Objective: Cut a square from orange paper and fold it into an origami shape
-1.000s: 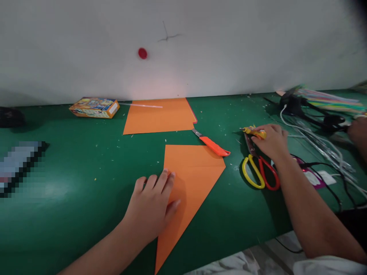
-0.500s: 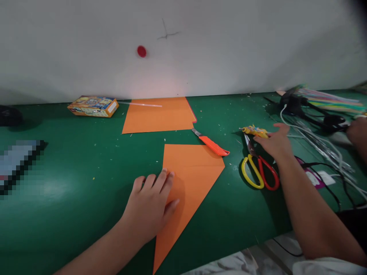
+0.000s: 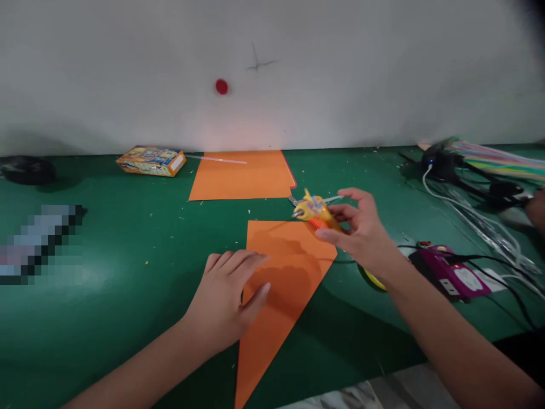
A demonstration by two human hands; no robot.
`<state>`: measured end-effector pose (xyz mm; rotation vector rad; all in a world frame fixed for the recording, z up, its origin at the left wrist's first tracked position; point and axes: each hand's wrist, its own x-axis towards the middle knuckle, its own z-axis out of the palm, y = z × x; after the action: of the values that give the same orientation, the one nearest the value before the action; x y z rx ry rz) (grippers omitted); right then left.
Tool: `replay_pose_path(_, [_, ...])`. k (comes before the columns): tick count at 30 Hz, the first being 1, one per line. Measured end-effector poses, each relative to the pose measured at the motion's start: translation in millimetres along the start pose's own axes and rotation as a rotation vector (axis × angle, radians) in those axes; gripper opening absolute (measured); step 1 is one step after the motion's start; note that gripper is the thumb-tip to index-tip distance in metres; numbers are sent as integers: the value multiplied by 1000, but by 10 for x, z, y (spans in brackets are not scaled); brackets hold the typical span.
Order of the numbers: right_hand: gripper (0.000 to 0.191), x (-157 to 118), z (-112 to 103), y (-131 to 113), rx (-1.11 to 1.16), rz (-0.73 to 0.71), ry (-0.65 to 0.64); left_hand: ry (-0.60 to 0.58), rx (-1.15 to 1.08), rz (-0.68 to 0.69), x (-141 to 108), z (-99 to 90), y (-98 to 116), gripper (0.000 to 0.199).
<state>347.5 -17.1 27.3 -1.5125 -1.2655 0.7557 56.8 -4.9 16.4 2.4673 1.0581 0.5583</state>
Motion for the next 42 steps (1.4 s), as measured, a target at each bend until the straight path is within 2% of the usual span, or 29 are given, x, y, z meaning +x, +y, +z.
replay_pose_path(3, [83,-95,334,-34,75,78,-153,51,-313,-143,56,18,-32,35])
replay_pose_path(5, [82,-147,519,-22,128,115,-209,117,-502,-239,82,83,-84,35])
replay_pose_path(9, [82,-230,750,-2,174,129,-249,244,-786,-349,94,264,-180,32])
replay_pose_path(12, [80,-280,817,-19,161,142,-229,284,-842,-384,87,346,-211,31])
replay_pose_path(17, [80,-319,863,-16,204,147,-202,305,-837,-393,92,377,-238,31])
replay_pose_path(20, [79,-331,887,-2,252,175,-234,296,-841,-384,101,391,-255,32])
replay_pose_path(28, [76,-371,896,-78,504,413,-356,326,-786,-382,104,353,-214,27])
replay_pose_path(34, [65,-314,711,-182,649,594,-446,331,-745,-357,96,277,-179,24])
replay_pose_path(38, [58,-288,595,-245,768,585,-437,307,-736,-341,86,265,-176,26])
replay_pose_path(42, [45,-277,523,-287,781,486,-382,271,-731,-327,76,238,-156,26])
